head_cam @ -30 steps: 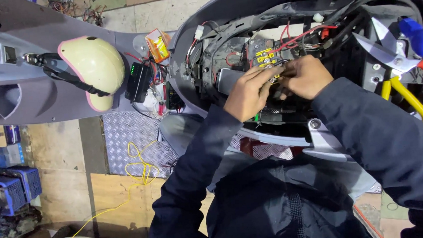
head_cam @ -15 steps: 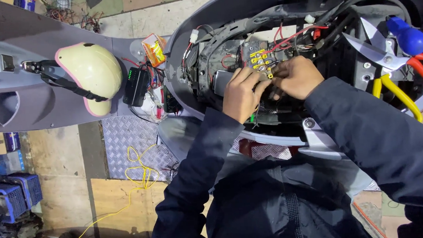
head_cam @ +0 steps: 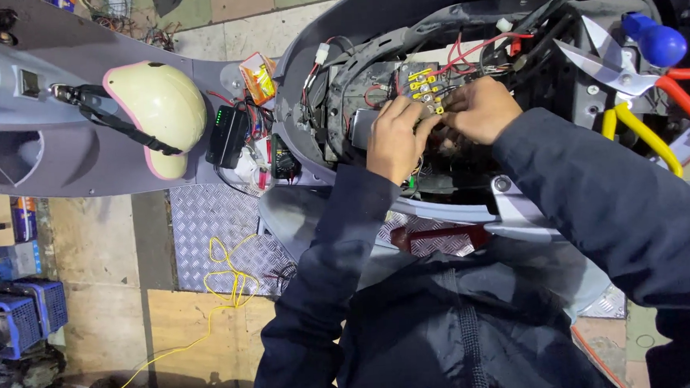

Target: Stripping electrical wires and connecting them to a terminal block inside a scooter's body.

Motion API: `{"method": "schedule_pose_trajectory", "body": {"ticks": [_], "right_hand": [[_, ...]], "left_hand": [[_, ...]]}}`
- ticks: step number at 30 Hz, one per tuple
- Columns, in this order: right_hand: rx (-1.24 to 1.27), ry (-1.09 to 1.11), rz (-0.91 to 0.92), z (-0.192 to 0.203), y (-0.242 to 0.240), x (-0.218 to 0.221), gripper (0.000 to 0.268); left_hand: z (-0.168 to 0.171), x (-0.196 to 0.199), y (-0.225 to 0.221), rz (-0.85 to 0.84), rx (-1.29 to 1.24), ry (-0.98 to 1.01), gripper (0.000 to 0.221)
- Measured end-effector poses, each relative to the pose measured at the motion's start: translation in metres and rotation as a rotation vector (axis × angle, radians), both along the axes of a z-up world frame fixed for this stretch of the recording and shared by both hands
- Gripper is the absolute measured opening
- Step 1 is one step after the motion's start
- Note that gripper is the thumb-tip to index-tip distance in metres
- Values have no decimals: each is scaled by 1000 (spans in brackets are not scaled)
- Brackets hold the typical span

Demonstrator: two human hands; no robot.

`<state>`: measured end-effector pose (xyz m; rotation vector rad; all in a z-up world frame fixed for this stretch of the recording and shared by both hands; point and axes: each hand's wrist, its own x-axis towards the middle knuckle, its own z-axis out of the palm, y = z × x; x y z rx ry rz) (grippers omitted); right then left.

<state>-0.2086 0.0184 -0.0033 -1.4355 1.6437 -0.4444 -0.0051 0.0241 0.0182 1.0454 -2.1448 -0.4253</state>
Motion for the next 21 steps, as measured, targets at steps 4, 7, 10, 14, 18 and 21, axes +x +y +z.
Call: {"method": "schedule_pose_trajectory", "body": {"ticks": [4,7,10,14,18,21], "right_hand": [[-45,12,1,1,-2,1,42],[-88,31,13,1,-9,4,38],[39,118,50,37,-7,13,19],[66,129,39,45,-6,14,30],[26,171,66,41,-8,14,38],[-29,151,93,24,-11,11,38]], "left_hand": [[-9,-7,1,-1,-13,10,15],[-8,-2,-6,-132,-36,-65,9],[-6,-2,-6,-147,149,12,12],[-20,-11,-1,175,110,-81,25],[-12,-16,0,217,196,23,17],[-11,-21,-7,162,164,-223,15]]}}
